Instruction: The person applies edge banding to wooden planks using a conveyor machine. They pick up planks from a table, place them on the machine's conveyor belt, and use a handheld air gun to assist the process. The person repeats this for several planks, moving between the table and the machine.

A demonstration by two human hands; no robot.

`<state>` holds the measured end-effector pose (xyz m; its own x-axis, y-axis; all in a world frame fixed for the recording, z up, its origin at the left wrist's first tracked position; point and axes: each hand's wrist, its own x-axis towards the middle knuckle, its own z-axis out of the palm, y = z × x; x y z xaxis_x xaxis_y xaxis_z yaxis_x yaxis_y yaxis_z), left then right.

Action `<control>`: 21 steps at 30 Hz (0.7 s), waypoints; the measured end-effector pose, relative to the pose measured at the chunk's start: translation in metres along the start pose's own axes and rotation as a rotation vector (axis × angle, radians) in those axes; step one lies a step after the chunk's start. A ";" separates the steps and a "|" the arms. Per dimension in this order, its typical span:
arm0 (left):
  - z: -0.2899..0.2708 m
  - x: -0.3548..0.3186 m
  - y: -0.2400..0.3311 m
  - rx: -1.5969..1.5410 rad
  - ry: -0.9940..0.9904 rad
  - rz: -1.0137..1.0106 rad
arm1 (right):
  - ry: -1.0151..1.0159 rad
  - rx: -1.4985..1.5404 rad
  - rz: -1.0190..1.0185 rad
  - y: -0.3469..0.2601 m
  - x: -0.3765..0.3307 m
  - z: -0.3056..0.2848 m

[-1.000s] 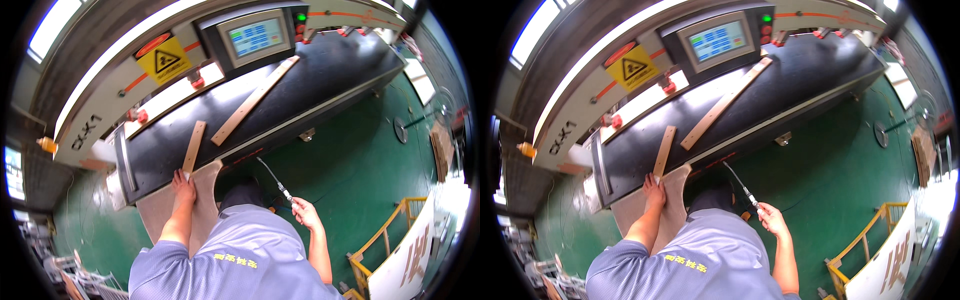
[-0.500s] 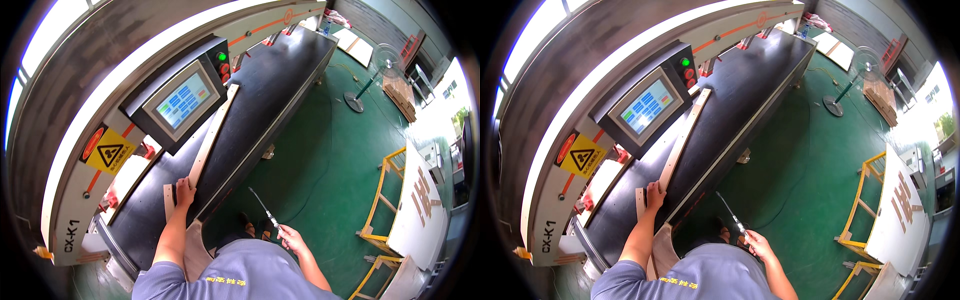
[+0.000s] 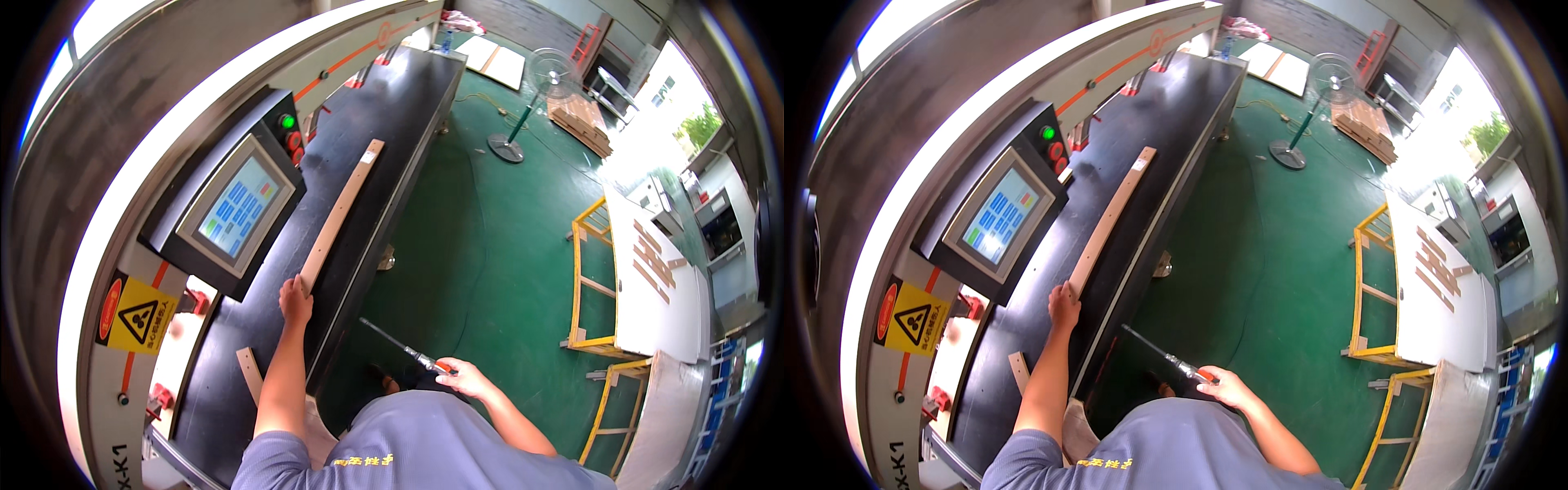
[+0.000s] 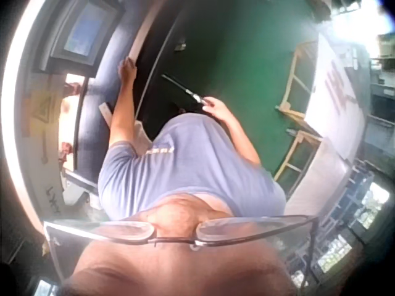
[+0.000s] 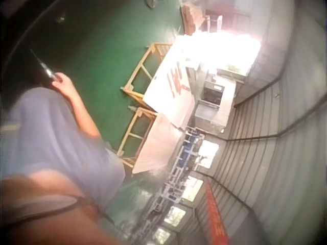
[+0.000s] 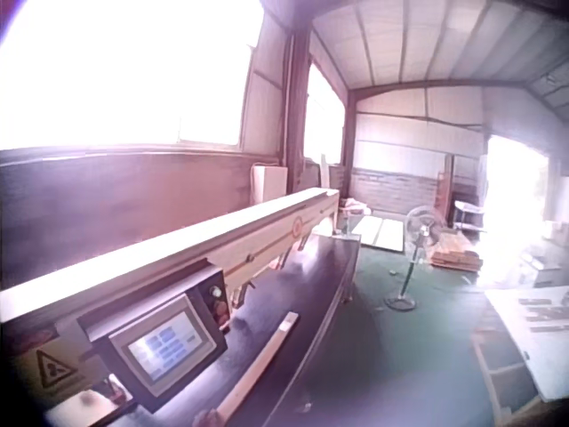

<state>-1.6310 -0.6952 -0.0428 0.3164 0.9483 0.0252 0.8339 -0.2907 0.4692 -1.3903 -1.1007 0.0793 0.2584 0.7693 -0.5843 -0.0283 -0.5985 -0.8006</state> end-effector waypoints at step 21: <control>0.029 -0.249 -0.013 -0.103 -1.080 -0.504 | 0.155 -0.336 -0.279 0.060 -0.063 -0.036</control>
<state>-1.7075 -0.9309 -0.0808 0.2219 0.3408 -0.9136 0.9487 0.1409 0.2830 -1.3737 -1.1935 0.0732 0.3537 0.8839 -0.3058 0.3704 -0.4326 -0.8220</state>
